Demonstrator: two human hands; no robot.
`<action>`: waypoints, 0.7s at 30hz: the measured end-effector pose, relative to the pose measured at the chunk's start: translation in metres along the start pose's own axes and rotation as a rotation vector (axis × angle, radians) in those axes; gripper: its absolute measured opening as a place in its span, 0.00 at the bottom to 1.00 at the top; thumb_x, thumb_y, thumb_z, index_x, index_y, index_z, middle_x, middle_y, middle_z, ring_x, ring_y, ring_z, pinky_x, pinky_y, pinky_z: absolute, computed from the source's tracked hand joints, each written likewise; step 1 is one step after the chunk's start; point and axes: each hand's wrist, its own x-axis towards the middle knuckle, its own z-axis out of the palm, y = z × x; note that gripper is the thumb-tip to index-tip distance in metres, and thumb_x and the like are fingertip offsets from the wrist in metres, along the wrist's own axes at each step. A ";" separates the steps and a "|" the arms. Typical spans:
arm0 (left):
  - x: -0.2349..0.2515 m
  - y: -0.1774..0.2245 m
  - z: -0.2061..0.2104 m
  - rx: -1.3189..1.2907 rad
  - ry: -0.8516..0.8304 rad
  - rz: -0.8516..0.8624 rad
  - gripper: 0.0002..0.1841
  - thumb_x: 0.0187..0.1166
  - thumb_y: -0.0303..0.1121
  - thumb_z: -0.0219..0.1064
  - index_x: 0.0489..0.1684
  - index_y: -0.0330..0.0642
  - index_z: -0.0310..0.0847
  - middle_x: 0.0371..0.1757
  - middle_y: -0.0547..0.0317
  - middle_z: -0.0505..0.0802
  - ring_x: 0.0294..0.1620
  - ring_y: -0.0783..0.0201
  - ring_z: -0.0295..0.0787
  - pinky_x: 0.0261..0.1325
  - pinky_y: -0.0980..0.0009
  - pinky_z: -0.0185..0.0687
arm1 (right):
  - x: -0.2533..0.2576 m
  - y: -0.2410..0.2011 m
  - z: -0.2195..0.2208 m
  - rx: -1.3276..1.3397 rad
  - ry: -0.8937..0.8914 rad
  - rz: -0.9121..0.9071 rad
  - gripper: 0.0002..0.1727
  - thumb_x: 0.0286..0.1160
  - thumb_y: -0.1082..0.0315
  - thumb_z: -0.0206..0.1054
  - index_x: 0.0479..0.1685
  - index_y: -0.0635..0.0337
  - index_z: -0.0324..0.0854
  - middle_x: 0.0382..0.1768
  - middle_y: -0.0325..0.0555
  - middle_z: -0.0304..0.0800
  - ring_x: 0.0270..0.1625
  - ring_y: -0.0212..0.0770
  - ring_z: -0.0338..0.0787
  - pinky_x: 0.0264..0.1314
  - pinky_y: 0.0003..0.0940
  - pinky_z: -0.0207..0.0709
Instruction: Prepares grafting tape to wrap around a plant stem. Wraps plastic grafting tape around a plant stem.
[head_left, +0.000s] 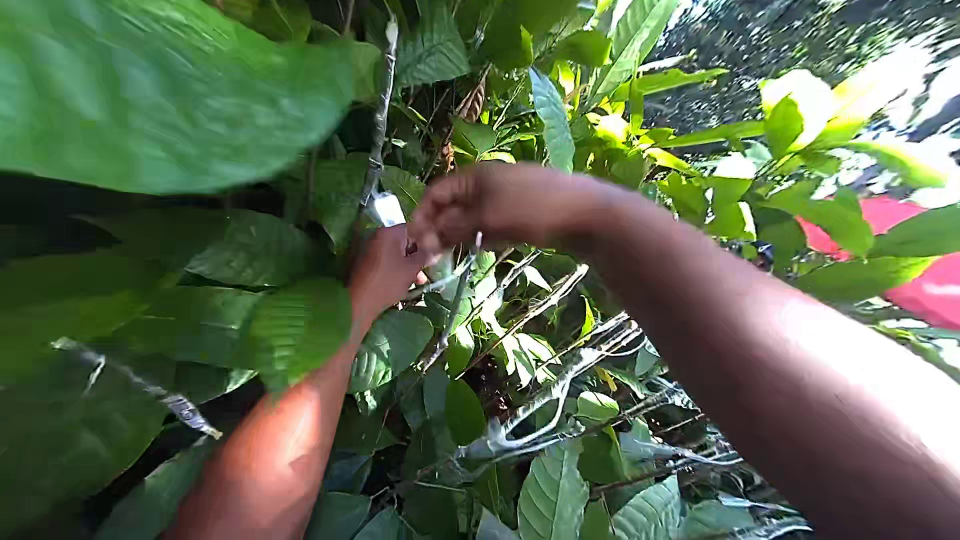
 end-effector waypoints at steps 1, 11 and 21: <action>0.001 0.000 0.004 0.076 -0.074 0.044 0.10 0.83 0.33 0.68 0.48 0.34 0.87 0.38 0.49 0.94 0.37 0.56 0.93 0.49 0.49 0.90 | 0.004 0.012 -0.012 0.147 0.032 0.053 0.12 0.86 0.68 0.62 0.60 0.59 0.84 0.39 0.37 0.90 0.28 0.25 0.81 0.27 0.22 0.73; 0.004 0.010 0.002 0.078 -0.055 -0.016 0.07 0.75 0.28 0.73 0.45 0.34 0.88 0.38 0.48 0.93 0.37 0.54 0.92 0.46 0.47 0.88 | 0.007 0.000 -0.007 0.019 0.043 0.046 0.10 0.84 0.67 0.65 0.57 0.57 0.86 0.39 0.38 0.91 0.29 0.28 0.84 0.30 0.26 0.77; 0.004 0.015 -0.015 -0.102 0.119 -0.167 0.09 0.77 0.30 0.75 0.43 0.34 0.83 0.33 0.51 0.91 0.23 0.62 0.89 0.32 0.61 0.91 | -0.012 0.043 0.015 -0.240 0.032 0.054 0.15 0.73 0.64 0.77 0.55 0.57 0.87 0.32 0.43 0.92 0.36 0.39 0.90 0.46 0.46 0.84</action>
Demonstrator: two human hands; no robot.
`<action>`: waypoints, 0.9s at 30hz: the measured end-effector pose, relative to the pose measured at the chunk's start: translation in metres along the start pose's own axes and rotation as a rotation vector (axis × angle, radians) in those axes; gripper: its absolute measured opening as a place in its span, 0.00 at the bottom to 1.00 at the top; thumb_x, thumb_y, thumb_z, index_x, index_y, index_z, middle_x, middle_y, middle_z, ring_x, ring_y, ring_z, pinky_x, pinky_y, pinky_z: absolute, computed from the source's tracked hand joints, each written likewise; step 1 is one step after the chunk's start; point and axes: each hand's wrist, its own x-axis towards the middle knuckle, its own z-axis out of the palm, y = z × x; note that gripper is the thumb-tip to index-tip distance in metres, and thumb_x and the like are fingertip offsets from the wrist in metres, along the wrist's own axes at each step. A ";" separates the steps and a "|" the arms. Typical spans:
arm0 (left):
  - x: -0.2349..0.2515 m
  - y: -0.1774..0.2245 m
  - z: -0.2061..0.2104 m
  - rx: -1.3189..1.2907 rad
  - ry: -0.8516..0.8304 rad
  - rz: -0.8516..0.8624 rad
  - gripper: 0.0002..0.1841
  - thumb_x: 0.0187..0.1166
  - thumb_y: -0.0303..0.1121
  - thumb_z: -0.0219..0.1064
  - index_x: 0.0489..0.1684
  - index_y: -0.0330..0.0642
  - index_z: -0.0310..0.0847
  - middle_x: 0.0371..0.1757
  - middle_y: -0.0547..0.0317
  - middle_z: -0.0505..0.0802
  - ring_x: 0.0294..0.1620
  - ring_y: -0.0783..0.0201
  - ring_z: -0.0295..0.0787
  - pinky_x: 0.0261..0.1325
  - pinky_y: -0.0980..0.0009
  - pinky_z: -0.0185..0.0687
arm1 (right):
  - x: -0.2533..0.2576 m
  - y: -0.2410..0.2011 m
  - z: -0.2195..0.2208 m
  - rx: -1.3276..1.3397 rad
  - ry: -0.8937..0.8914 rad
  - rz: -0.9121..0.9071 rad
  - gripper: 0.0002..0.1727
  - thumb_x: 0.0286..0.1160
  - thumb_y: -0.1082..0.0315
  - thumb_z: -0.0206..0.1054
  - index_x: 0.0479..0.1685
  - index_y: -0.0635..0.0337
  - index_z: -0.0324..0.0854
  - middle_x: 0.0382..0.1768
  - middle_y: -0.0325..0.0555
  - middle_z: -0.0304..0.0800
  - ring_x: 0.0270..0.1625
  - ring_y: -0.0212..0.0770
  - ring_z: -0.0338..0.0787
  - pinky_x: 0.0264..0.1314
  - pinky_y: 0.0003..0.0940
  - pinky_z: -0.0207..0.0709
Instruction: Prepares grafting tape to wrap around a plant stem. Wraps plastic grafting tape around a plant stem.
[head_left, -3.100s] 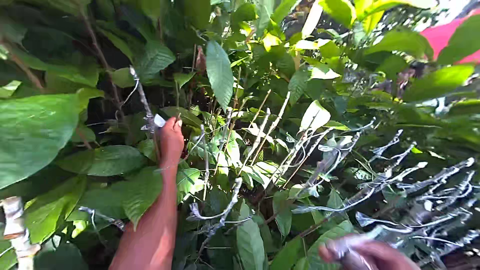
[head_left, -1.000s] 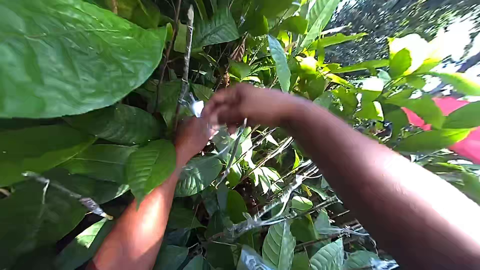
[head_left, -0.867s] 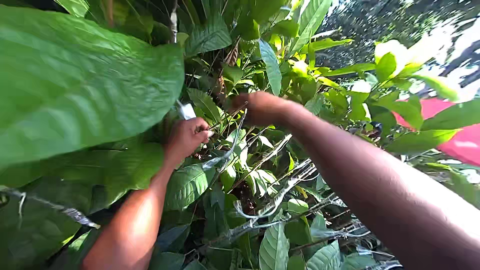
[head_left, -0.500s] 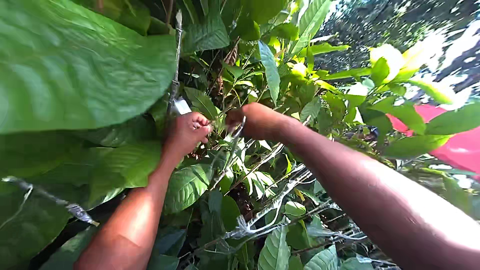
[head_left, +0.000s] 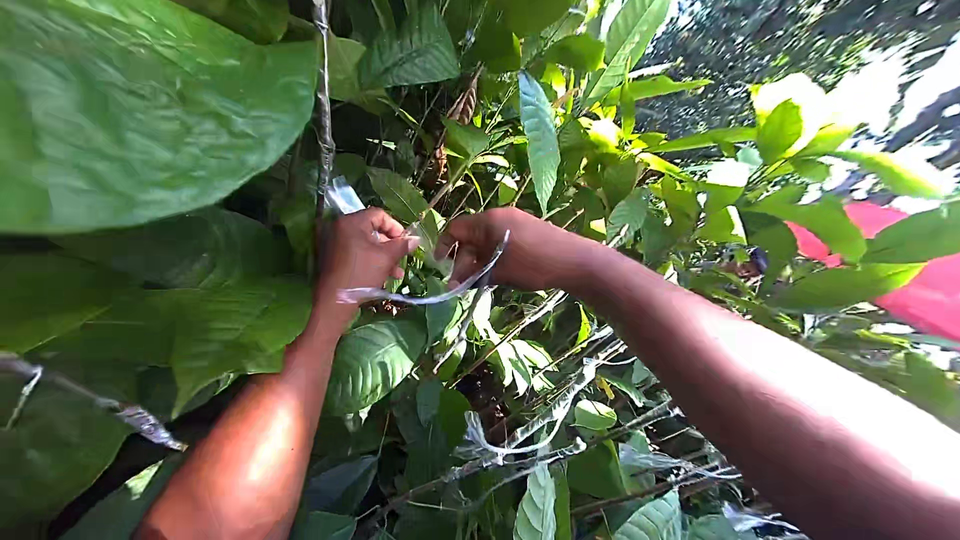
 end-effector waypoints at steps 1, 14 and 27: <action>-0.001 0.000 0.003 0.015 -0.036 0.026 0.08 0.77 0.30 0.74 0.41 0.34 0.84 0.31 0.52 0.90 0.22 0.63 0.86 0.30 0.62 0.88 | -0.003 -0.020 -0.007 0.123 -0.009 -0.038 0.15 0.76 0.66 0.74 0.60 0.58 0.86 0.30 0.39 0.90 0.30 0.33 0.85 0.37 0.36 0.81; -0.006 0.004 0.011 0.341 -0.178 0.266 0.09 0.81 0.37 0.72 0.36 0.40 0.89 0.29 0.52 0.91 0.27 0.55 0.87 0.38 0.46 0.84 | -0.010 -0.015 -0.040 0.381 0.072 0.114 0.08 0.82 0.66 0.67 0.52 0.58 0.86 0.30 0.37 0.89 0.19 0.24 0.73 0.20 0.21 0.65; 0.004 0.007 0.001 0.336 -0.208 0.162 0.11 0.82 0.42 0.71 0.36 0.44 0.90 0.28 0.55 0.90 0.28 0.57 0.84 0.37 0.48 0.79 | -0.016 -0.029 -0.046 0.180 -0.055 0.031 0.06 0.80 0.63 0.71 0.40 0.54 0.89 0.32 0.34 0.95 0.30 0.26 0.89 0.31 0.22 0.80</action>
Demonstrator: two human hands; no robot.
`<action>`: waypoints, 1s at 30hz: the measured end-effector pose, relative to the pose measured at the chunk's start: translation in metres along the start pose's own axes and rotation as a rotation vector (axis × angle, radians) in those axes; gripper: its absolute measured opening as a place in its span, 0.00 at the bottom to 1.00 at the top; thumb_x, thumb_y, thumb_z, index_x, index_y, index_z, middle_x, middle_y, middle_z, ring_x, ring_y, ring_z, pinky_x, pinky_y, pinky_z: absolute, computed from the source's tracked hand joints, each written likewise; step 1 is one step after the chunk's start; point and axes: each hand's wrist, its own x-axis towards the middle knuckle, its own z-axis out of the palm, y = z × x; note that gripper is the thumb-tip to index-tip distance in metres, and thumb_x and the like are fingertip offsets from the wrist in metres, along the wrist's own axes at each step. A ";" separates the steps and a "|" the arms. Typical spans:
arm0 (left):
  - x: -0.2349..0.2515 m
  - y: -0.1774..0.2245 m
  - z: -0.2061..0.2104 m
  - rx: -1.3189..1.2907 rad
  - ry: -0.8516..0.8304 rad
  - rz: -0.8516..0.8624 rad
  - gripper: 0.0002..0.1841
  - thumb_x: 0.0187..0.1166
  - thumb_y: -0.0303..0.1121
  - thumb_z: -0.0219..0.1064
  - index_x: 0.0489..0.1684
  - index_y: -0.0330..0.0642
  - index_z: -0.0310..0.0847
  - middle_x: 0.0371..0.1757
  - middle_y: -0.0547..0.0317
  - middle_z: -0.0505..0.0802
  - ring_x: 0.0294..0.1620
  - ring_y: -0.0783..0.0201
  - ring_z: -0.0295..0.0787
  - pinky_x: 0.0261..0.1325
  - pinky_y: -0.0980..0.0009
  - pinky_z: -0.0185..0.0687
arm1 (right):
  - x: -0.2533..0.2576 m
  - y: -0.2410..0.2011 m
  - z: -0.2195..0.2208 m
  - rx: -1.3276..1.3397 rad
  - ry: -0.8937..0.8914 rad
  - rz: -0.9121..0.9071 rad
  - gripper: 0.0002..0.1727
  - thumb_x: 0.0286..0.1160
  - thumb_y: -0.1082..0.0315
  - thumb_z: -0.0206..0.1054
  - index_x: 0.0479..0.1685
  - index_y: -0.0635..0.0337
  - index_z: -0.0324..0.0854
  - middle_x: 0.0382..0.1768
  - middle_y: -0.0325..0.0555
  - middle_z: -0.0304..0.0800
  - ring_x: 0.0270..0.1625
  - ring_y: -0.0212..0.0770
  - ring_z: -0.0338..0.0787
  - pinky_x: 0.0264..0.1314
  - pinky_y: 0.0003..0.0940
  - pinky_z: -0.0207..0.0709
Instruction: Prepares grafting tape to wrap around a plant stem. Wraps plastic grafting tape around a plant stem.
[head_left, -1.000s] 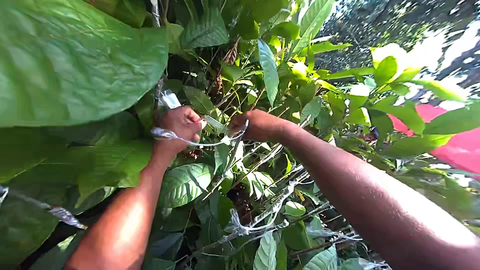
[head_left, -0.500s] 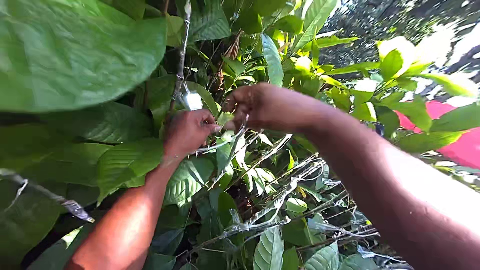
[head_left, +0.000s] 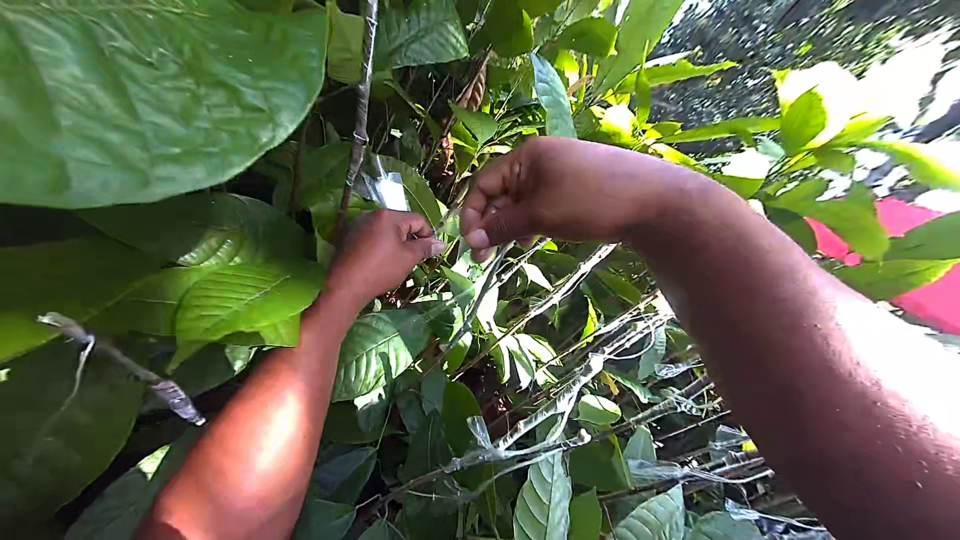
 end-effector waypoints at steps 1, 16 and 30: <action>-0.003 0.007 0.001 0.074 -0.020 0.030 0.11 0.83 0.40 0.70 0.35 0.43 0.90 0.31 0.51 0.91 0.35 0.51 0.87 0.43 0.42 0.80 | 0.003 -0.002 0.001 0.034 -0.011 -0.025 0.06 0.81 0.64 0.69 0.41 0.54 0.89 0.33 0.34 0.94 0.29 0.25 0.86 0.29 0.21 0.77; -0.016 -0.017 0.014 0.065 0.183 0.409 0.10 0.79 0.35 0.65 0.37 0.41 0.92 0.35 0.52 0.95 0.35 0.54 0.92 0.42 0.45 0.84 | 0.020 0.088 0.030 -0.186 -0.063 0.115 0.19 0.78 0.69 0.72 0.66 0.60 0.84 0.59 0.52 0.91 0.64 0.48 0.89 0.73 0.53 0.76; -0.015 0.006 0.015 0.196 0.097 0.326 0.13 0.87 0.38 0.62 0.48 0.43 0.93 0.42 0.46 0.96 0.41 0.44 0.93 0.47 0.37 0.83 | -0.006 0.062 -0.011 -0.044 0.308 0.025 0.20 0.83 0.72 0.64 0.73 0.60 0.76 0.66 0.45 0.88 0.59 0.35 0.91 0.58 0.36 0.85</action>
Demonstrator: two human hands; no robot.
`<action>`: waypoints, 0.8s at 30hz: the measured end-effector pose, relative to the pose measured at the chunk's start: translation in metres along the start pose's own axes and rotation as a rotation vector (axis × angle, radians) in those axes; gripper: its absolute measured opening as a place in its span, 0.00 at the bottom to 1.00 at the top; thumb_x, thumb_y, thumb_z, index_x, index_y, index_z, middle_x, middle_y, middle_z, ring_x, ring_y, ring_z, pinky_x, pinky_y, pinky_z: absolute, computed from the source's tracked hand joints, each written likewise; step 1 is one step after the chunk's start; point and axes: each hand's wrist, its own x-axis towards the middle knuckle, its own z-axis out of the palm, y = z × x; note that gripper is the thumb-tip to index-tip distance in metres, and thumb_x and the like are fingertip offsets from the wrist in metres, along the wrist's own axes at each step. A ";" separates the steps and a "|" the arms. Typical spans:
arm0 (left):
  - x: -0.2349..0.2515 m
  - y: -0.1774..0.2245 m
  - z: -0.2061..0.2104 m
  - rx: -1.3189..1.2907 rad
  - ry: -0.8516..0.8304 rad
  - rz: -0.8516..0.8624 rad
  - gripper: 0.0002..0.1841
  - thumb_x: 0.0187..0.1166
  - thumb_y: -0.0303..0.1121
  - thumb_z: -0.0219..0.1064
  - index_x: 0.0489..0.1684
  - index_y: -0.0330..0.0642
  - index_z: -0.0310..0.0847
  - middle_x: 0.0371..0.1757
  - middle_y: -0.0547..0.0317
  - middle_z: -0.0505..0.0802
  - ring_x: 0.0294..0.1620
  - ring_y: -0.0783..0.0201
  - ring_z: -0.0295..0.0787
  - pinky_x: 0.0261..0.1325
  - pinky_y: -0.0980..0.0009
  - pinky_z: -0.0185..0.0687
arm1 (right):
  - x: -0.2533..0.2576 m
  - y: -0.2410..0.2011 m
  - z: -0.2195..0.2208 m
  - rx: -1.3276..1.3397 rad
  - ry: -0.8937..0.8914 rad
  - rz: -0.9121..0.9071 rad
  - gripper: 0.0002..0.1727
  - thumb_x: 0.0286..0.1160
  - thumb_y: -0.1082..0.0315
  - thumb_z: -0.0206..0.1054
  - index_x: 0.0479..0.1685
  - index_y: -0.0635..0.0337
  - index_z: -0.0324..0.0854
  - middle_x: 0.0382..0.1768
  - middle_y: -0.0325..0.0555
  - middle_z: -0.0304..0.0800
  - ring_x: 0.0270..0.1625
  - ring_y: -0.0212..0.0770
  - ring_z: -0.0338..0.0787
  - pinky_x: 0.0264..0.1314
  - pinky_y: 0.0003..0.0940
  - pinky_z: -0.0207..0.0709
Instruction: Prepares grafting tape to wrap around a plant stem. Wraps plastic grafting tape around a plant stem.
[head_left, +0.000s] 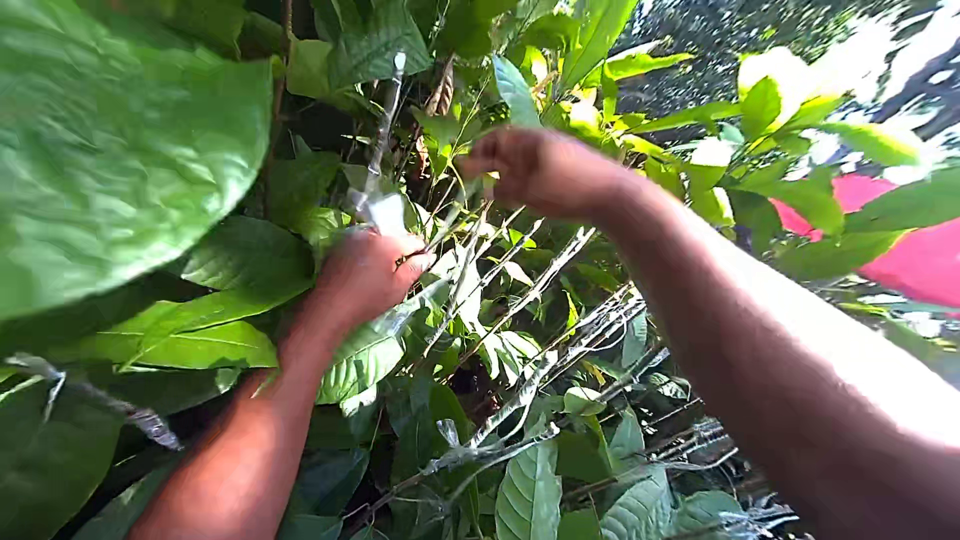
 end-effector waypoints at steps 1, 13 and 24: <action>-0.001 -0.003 -0.003 -0.037 0.036 -0.018 0.14 0.89 0.40 0.61 0.47 0.43 0.92 0.38 0.48 0.94 0.34 0.47 0.91 0.41 0.39 0.83 | -0.004 0.000 0.005 -0.205 -0.019 -0.014 0.21 0.76 0.72 0.70 0.69 0.62 0.80 0.61 0.50 0.91 0.58 0.43 0.92 0.63 0.50 0.84; 0.002 0.011 -0.016 -0.193 0.070 -0.122 0.11 0.87 0.39 0.65 0.50 0.45 0.92 0.38 0.52 0.94 0.35 0.53 0.91 0.43 0.43 0.85 | -0.023 -0.039 0.009 0.151 0.039 -0.131 0.07 0.75 0.69 0.73 0.46 0.58 0.84 0.27 0.33 0.89 0.26 0.26 0.85 0.30 0.24 0.80; -0.003 0.029 -0.023 -0.354 0.045 -0.182 0.10 0.88 0.36 0.64 0.57 0.45 0.88 0.34 0.52 0.92 0.20 0.59 0.84 0.25 0.57 0.82 | -0.023 -0.046 0.012 0.383 0.042 -0.194 0.09 0.82 0.71 0.64 0.55 0.60 0.84 0.38 0.35 0.92 0.32 0.24 0.84 0.32 0.21 0.77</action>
